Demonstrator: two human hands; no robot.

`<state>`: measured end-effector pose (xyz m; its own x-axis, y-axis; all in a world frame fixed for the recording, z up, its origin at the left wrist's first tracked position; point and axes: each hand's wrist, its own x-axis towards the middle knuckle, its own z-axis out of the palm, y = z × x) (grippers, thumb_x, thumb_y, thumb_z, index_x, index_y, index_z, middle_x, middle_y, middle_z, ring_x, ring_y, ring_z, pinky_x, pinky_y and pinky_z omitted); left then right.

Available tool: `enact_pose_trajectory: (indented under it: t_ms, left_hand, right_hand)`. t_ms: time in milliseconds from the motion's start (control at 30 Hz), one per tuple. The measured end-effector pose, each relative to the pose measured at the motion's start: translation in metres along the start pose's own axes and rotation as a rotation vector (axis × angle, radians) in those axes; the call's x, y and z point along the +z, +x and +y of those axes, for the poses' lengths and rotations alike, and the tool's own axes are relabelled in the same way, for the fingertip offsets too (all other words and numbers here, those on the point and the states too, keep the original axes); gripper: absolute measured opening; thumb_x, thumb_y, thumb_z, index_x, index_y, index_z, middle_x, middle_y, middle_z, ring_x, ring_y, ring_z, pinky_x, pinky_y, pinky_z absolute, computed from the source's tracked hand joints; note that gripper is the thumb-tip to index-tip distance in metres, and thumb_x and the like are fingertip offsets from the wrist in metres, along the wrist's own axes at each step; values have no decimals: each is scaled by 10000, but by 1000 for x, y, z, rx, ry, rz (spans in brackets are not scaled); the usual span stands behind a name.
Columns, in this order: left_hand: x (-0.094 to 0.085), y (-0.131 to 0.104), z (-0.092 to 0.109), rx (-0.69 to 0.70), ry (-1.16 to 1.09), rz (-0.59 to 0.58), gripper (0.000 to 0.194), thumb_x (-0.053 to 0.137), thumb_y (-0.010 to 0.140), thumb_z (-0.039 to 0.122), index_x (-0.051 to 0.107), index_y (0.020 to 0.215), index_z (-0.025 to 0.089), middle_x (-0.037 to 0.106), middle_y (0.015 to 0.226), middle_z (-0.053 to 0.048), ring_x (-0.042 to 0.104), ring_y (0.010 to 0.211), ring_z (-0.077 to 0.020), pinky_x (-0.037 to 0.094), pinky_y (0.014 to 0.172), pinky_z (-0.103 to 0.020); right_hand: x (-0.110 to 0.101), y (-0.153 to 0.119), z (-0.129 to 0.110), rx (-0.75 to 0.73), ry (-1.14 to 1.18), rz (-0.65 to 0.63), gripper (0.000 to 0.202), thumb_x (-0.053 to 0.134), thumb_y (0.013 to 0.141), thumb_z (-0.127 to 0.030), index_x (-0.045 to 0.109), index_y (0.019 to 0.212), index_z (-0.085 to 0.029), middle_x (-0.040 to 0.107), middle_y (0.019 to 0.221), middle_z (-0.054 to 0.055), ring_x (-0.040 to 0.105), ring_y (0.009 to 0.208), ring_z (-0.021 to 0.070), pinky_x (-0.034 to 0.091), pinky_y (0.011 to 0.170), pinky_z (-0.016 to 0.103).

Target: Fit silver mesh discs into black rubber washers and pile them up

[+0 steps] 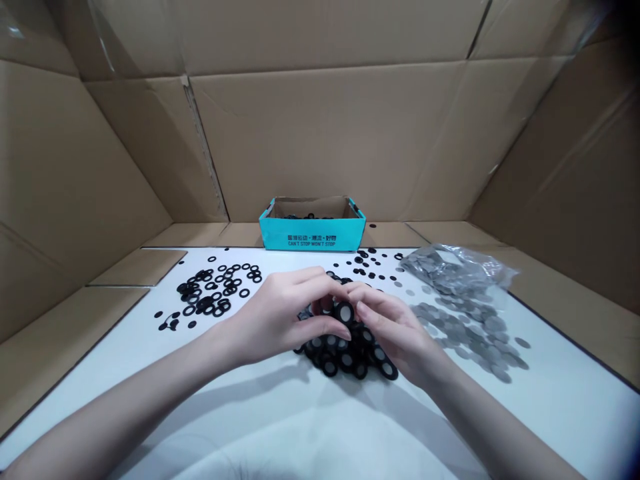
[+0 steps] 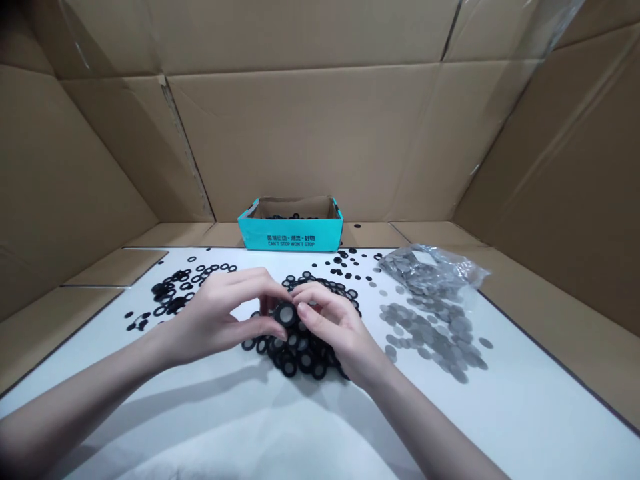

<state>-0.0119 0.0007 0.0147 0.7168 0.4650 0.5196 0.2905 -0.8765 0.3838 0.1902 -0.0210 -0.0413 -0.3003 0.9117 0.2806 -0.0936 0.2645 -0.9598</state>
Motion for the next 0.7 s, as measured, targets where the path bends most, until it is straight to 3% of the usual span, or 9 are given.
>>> enact_pose_trajectory:
  t_ms: [300,500,700]
  left_hand:
    - [5,-2,-1,55,80,-36,212,611,919,293,634,1044,124,612,802,-46,561,698,-148,449,619,-236]
    - [5,0,-3,114,70,-84,171,485,955,169,649,1001,158,639,890,-72,583,770,-146,473,669,-228]
    - [2,-1,-4,109,44,-153,236,456,934,97,667,1021,158,619,957,-86,582,834,-154,490,703,-237]
  right_hand:
    - [7,0,-4,1,13,-73,188,630,871,-405,651,888,-219,642,1003,49,618,940,190,504,852,329]
    - [6,1,-6,-116,-116,-104,282,607,879,-442,574,730,-206,628,923,56,606,884,194,510,793,337]
    - [7,1,-2,-162,-148,-80,279,590,889,-445,570,737,-212,606,908,59,598,886,197,510,796,337]
